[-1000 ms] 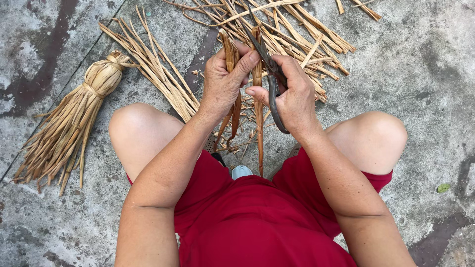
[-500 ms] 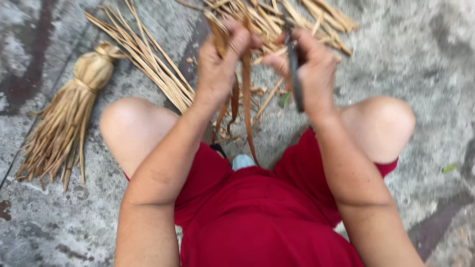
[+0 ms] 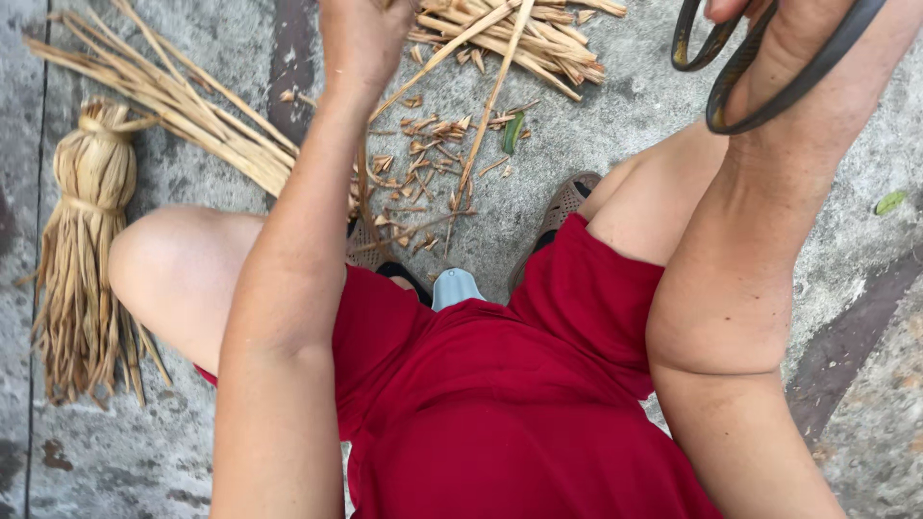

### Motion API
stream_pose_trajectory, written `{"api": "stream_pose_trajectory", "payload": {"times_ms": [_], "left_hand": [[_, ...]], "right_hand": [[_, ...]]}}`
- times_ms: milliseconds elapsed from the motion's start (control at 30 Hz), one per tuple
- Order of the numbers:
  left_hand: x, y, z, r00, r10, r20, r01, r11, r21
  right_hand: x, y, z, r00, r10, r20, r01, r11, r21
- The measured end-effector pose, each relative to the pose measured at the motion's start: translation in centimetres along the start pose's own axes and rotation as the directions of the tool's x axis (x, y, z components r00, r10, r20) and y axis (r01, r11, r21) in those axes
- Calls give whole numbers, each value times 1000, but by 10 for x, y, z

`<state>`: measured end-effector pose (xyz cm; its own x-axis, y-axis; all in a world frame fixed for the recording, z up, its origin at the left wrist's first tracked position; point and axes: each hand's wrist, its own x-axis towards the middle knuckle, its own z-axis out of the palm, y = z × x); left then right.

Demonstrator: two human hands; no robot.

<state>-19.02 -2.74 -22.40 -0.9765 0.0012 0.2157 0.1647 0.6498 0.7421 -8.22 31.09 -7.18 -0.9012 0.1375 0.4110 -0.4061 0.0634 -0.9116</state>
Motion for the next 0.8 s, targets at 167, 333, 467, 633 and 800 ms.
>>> {"api": "stream_pose_trajectory", "payload": {"times_ms": [167,333,467,633,800], "left_hand": [[21,24,74,962,-101,253,54,981,185],[35,36,144,887,-212,411,68,939,338],[40,41,180,878,-282,388,94,895,437],[23,49,198,851,-356,386,227,912,340],[-13,67,196,844,-350,406,364,930,45]], "right_hand": [[15,-25,4,988,146,-48,-147,989,-9],[46,-35,16,937,328,-121,-336,940,-57],[68,-25,28,913,391,-121,-398,916,-43],[75,-15,36,904,428,2,-428,904,16],[64,-11,43,915,403,5,-402,913,-67]]}}
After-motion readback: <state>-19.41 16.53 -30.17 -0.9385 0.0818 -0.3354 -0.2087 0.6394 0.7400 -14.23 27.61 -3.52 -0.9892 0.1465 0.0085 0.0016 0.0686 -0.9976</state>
